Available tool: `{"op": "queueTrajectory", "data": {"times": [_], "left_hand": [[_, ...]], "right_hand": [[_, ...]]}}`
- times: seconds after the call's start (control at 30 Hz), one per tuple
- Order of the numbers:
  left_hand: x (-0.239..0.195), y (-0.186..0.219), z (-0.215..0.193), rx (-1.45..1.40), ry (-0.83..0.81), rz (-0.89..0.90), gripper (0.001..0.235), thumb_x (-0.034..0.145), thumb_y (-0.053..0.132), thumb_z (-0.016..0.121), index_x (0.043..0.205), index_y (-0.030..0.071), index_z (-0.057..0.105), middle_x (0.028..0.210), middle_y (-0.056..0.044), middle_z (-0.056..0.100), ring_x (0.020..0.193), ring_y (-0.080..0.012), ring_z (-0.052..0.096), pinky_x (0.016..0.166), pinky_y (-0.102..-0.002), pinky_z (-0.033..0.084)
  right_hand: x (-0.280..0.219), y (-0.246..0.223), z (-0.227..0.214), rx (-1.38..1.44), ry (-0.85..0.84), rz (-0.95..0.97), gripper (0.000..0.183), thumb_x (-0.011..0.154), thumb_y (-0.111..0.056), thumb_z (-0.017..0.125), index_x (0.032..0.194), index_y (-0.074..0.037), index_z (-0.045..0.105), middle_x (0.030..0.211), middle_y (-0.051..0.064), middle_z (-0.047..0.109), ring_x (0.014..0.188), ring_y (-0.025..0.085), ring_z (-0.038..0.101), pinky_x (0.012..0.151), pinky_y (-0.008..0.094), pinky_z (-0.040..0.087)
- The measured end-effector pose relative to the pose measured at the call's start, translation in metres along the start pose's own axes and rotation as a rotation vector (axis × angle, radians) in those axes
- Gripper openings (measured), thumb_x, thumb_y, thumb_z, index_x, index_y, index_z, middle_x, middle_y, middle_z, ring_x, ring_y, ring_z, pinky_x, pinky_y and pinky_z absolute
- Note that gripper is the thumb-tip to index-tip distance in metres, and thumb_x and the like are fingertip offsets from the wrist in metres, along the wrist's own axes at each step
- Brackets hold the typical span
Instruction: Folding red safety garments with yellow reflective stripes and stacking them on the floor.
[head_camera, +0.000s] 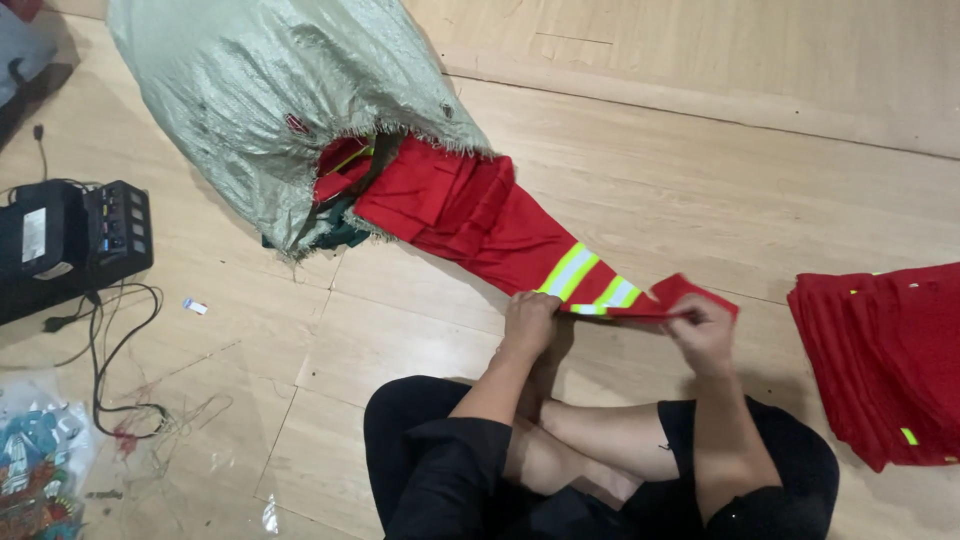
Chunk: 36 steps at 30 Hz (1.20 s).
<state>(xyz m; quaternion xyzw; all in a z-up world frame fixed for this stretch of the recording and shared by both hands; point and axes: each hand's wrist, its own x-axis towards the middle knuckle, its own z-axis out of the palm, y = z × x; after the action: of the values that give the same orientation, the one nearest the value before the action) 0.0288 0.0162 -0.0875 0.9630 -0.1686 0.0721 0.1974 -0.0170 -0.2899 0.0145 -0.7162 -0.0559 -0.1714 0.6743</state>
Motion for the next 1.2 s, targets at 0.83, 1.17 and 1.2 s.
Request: {"op": "queueTrajectory", "data": {"times": [0.83,1.17,1.2], "left_hand": [[0.008,0.070,-0.124,-0.201,-0.700,-0.050,0.050,0.081,0.057,0.076,0.101,0.012,0.067,0.094,-0.012,0.073,0.087,-0.0334,0.068,0.070,-0.043,0.049],[0.003,0.039,-0.067,-0.250,-0.266,-0.027,0.019,0.097,0.030,0.064,0.101,0.012,0.066,0.099,-0.014,0.072,0.095,-0.0382,0.068,0.077,-0.052,0.051],[0.003,0.042,-0.074,-0.260,-0.347,-0.055,0.025,0.096,0.032,0.065,0.112,0.015,0.071,0.105,-0.014,0.072,0.108,-0.0367,0.068,0.092,-0.050,0.055]], "right_hand": [[0.038,-0.012,-0.048,0.216,1.147,0.129,0.031,0.085,0.016,0.050,0.094,-0.011,0.064,0.094,0.006,0.070,0.077,0.013,0.065,0.063,0.024,0.054],[0.016,-0.026,0.022,-0.374,0.290,-0.143,0.041,0.105,0.006,0.048,0.145,0.000,0.041,0.127,0.025,0.061,0.090,0.030,0.061,0.082,0.034,0.050],[0.012,-0.021,0.040,-0.450,0.110,-0.388,0.029,0.102,0.001,0.056,0.129,0.009,0.065,0.110,0.029,0.062,0.102,0.045,0.063,0.093,0.044,0.049]]}}
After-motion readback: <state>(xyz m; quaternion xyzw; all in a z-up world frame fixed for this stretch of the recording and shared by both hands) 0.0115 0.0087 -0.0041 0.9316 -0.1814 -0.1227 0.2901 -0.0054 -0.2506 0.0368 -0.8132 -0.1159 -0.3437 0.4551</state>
